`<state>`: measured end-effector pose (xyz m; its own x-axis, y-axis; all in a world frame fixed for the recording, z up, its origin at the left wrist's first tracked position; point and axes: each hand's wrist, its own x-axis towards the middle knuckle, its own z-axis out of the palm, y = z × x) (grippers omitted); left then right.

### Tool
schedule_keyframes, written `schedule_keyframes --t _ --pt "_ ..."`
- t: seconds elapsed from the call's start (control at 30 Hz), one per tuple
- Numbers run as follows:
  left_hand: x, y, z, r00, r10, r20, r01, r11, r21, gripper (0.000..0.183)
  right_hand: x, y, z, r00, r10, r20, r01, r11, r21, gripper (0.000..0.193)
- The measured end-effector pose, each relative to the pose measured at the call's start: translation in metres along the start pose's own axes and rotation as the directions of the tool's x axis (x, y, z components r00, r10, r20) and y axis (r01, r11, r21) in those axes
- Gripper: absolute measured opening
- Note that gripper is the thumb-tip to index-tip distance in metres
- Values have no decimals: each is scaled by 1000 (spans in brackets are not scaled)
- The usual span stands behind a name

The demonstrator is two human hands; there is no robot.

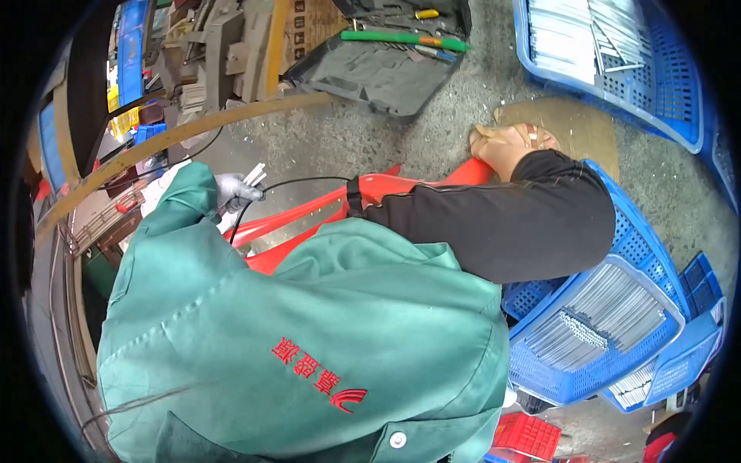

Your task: Assembling small metal components and placing them into organized crates on a fabrication floor.

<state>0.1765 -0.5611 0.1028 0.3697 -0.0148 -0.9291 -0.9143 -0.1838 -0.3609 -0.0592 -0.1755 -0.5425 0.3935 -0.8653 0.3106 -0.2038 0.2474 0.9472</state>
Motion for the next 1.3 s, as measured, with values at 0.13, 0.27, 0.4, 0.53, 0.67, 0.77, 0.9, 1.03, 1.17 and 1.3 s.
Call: schedule_keyframes --t 0.13,0.27,0.4,0.53,0.67,0.77,0.9,1.03,1.17,1.3 --pt "20 -19 -22 997 39 73 -34 997 -62 15 13 57 33 865 -453 -216 312 823 -475 40" --pt "34 -33 -24 998 -52 41 56 992 -117 15 9 40 23 907 -403 -119 402 915 -36 24" --pt "99 -17 -11 979 198 49 -187 969 -161 19 -67 -35 -12 -229 -725 649 694 -589 -414 29" --pt "87 -41 17 980 190 -64 -200 898 -392 22 -20 20 5 -110 -977 180 812 -193 -550 39" --pt "101 -28 3 975 222 -1 -204 897 -393 26 -25 136 -58 -381 -905 189 613 -400 -682 36" --pt "126 -11 1 912 403 -80 -410 904 -118 28 -40 237 -93 -569 -787 240 428 -533 -730 35" --pt "58 76 33 772 634 -43 -123 216 969 32 -22 353 -146 -761 -567 316 186 -657 -730 34" --pt "10 134 85 598 796 89 -63 -64 996 40 20 448 -232 -908 -272 320 -8 -752 -659 34" --pt "-18 172 139 426 855 294 -228 -213 950 42 -20 537 -296 -965 69 253 -219 -746 -629 36" --pt "-63 196 232 129 793 595 -550 -442 708 28 23 565 -324 -957 281 67 -261 -740 -620 31"
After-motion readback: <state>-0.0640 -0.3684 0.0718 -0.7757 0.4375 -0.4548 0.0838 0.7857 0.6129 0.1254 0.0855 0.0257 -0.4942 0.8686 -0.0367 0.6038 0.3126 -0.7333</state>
